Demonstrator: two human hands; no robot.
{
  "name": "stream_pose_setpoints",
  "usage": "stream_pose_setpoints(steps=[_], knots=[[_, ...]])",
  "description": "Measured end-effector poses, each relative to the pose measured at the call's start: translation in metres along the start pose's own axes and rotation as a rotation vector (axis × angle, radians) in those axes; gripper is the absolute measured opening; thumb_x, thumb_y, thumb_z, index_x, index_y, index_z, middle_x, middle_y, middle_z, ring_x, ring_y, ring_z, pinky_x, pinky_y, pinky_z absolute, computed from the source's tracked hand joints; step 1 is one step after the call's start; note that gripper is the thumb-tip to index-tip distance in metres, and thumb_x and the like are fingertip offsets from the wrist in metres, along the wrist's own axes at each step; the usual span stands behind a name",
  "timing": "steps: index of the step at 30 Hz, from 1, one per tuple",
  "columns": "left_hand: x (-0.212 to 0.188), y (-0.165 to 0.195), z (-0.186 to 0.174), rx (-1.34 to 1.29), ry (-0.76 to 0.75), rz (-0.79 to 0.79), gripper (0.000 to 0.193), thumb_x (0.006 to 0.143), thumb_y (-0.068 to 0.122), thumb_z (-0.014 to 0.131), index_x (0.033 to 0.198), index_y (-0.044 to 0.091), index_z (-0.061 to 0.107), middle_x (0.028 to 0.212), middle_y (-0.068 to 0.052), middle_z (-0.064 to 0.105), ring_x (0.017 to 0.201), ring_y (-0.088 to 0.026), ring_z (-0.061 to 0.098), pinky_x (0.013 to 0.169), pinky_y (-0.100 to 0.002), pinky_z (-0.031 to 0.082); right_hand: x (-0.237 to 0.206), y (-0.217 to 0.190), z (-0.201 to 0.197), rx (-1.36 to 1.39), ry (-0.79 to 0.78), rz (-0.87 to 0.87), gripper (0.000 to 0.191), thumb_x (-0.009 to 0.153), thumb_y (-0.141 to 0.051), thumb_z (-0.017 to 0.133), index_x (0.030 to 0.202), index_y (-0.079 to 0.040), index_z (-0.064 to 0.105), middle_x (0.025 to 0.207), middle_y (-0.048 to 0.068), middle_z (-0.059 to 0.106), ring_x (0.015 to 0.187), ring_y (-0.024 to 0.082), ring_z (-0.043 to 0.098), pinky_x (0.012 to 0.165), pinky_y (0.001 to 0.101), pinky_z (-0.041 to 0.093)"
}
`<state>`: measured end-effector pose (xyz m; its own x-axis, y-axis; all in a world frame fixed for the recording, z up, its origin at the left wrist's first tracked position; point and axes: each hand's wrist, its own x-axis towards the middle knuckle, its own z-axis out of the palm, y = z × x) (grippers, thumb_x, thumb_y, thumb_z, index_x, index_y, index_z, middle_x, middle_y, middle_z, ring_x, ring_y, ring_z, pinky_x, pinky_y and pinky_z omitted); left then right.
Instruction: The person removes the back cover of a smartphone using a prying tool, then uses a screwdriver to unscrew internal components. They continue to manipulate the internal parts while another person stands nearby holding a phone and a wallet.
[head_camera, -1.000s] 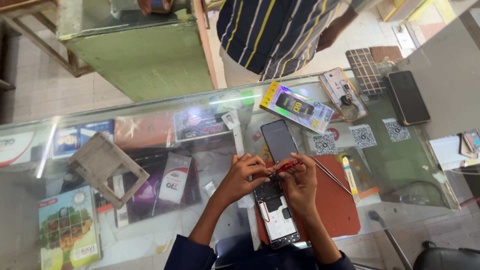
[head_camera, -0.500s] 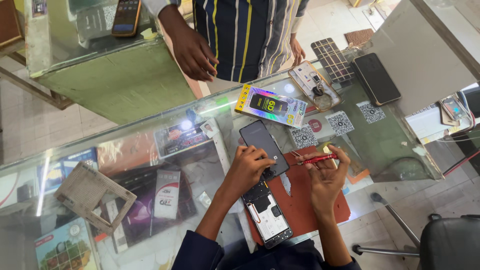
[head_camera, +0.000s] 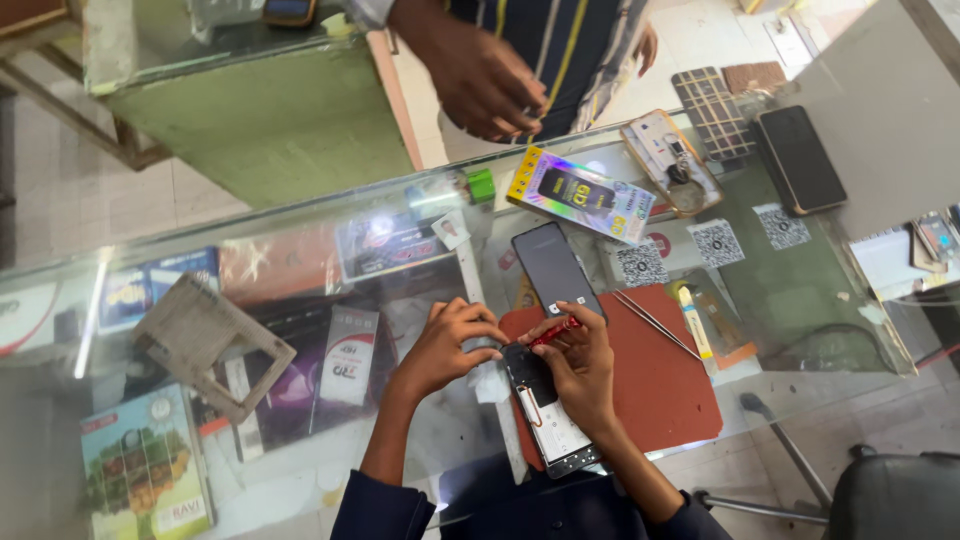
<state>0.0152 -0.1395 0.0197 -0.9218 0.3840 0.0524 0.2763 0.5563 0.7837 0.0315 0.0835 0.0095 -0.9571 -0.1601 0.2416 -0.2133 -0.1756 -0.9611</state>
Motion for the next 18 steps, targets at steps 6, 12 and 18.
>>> stream_pose_setpoints(steps=[6,12,18], knots=[[-0.002,-0.003,-0.002,-0.006,-0.031,-0.076,0.021,0.075,0.025,0.083,0.096,0.022,0.081,0.100,0.006,0.068,0.100,-0.016,0.055,0.101,-0.037,0.034,0.005,0.010,0.015,-0.113,-0.047,-0.057,0.055,0.094,0.019,0.057,0.142,-0.002,0.041,0.108,0.016,0.066,0.107,0.025,0.072,0.097,0.0370,0.062],[-0.003,-0.008,0.000,-0.016,-0.022,-0.111,0.020,0.073,0.024,0.083,0.094,0.022,0.081,0.100,0.007,0.070,0.098,-0.016,0.055,0.102,-0.037,0.033,0.005,0.013,0.020,-0.212,-0.096,-0.108,0.049,0.095,0.018,0.056,0.139,-0.001,0.044,0.107,0.016,0.069,0.108,0.024,0.073,0.094,0.0348,0.063],[-0.004,-0.012,0.000,0.007,0.011,-0.065,0.022,0.076,0.025,0.082,0.097,0.019,0.080,0.104,0.006,0.070,0.100,-0.017,0.055,0.101,-0.037,0.034,0.009,0.004,0.024,-0.430,-0.254,-0.235,0.039,0.094,0.016,0.058,0.129,-0.002,0.056,0.110,0.014,0.072,0.101,0.022,0.076,0.082,0.0286,0.064]])
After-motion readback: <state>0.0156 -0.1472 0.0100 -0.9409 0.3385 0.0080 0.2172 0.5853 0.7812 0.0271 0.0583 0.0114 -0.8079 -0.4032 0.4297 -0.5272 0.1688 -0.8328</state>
